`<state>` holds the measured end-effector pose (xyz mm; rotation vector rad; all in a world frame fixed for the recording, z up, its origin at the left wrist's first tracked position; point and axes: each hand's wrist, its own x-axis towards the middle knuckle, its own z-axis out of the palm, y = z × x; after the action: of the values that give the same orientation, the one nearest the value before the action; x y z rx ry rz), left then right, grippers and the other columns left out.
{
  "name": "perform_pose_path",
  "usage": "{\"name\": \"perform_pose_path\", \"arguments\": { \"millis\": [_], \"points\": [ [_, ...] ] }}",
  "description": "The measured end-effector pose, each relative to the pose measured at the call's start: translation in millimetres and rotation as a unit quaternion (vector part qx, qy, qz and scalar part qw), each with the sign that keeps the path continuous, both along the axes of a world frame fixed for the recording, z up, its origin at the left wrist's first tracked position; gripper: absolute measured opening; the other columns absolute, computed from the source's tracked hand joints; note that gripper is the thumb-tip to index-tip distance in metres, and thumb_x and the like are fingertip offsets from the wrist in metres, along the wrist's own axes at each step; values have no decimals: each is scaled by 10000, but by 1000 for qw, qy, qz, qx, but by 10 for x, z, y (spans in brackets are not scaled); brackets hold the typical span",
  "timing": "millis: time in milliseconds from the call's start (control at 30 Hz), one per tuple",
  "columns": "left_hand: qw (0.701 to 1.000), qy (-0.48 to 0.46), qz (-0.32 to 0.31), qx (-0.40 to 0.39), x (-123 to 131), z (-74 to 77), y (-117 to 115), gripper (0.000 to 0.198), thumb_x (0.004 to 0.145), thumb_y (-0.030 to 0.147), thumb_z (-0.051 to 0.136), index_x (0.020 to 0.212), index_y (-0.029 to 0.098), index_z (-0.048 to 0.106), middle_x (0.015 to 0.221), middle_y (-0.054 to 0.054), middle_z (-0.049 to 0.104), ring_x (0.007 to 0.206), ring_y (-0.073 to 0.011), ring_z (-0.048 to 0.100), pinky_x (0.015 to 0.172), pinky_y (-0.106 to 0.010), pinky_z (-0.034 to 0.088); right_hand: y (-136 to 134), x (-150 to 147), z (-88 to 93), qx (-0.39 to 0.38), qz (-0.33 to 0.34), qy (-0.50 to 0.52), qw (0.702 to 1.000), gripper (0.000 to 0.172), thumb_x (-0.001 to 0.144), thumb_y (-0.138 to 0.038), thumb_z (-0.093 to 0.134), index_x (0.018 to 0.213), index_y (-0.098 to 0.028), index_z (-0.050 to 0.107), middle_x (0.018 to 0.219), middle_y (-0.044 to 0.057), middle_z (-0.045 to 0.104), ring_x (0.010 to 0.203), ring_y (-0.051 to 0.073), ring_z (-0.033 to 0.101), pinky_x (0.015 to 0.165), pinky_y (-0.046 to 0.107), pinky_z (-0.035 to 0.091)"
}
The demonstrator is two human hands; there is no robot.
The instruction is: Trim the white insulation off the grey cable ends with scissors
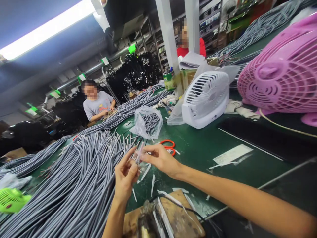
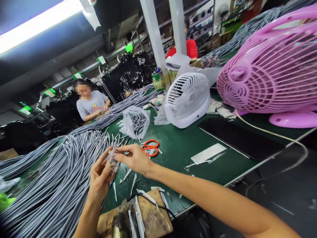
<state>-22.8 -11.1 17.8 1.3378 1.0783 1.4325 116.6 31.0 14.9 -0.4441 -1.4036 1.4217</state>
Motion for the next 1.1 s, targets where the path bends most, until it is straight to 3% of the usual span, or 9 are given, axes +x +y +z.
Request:
{"name": "perform_pose_path", "arguments": {
  "millis": [100,267,433,633,733,800,900,1000,1100],
  "points": [
    [1000,24,11,0,-15,-41,29,525,656,362,709,1142,195,605,476,76,383,376,-22,261,347,-136,185,0,-2,-22,37,-50,-29,998,159,713,-283,590,732,-132,639,744,35,642,676,134,568,596,233,456],
    [997,-20,65,-20,3,-41,64,380,595,385,733,866,122,703,466,56,432,373,-18,283,344,-141,201,0,-29,-49,73,-100,-64,990,153,772,-236,502,784,-132,613,740,35,623,625,110,539,519,195,423],
    [994,-80,58,-54,64,29,30,375,526,352,778,820,135,692,480,65,449,372,-5,276,347,-129,210,-65,12,-25,115,-57,-80,989,138,743,-229,482,734,-136,584,594,-26,496,413,43,304,376,177,235],
    [983,-159,57,-73,55,64,66,381,489,281,812,809,167,639,599,56,518,421,-10,364,365,-112,257,-178,71,15,300,14,-42,953,114,633,-123,462,582,-157,558,609,-12,518,490,64,389,441,186,293],
    [978,-182,59,-84,45,73,84,371,483,281,810,784,156,631,580,59,515,408,-12,376,349,-110,246,-149,46,-1,204,-92,-36,974,34,665,-167,522,633,-166,512,586,-43,460,446,46,328,403,173,243],
    [977,-184,59,-93,53,68,78,390,509,346,793,813,145,654,535,62,500,385,-14,368,338,-117,248,-111,17,-18,116,-144,-53,981,152,660,-252,614,711,-172,495,624,-54,453,425,31,287,373,163,210],
    [974,-185,84,-96,78,42,75,405,495,407,788,768,124,691,477,56,504,380,-23,399,345,-126,287,-80,-37,-52,78,-130,-99,983,312,606,-317,708,802,-172,513,698,-41,504,457,34,350,384,150,255],
    [970,-191,112,-95,97,22,101,360,403,333,826,663,119,698,587,-2,633,524,-72,555,481,-147,427,-89,-84,-88,102,-101,-122,982,179,665,-268,659,754,-167,541,653,-36,529,501,55,432,437,153,337],
    [961,-205,150,-109,101,24,127,335,336,251,838,608,127,687,634,-13,672,562,-91,592,540,-168,465,-86,-94,-110,99,-102,-92,986,92,742,-231,550,680,-164,537,609,-26,537,502,67,479,473,167,394]
  ]
}}
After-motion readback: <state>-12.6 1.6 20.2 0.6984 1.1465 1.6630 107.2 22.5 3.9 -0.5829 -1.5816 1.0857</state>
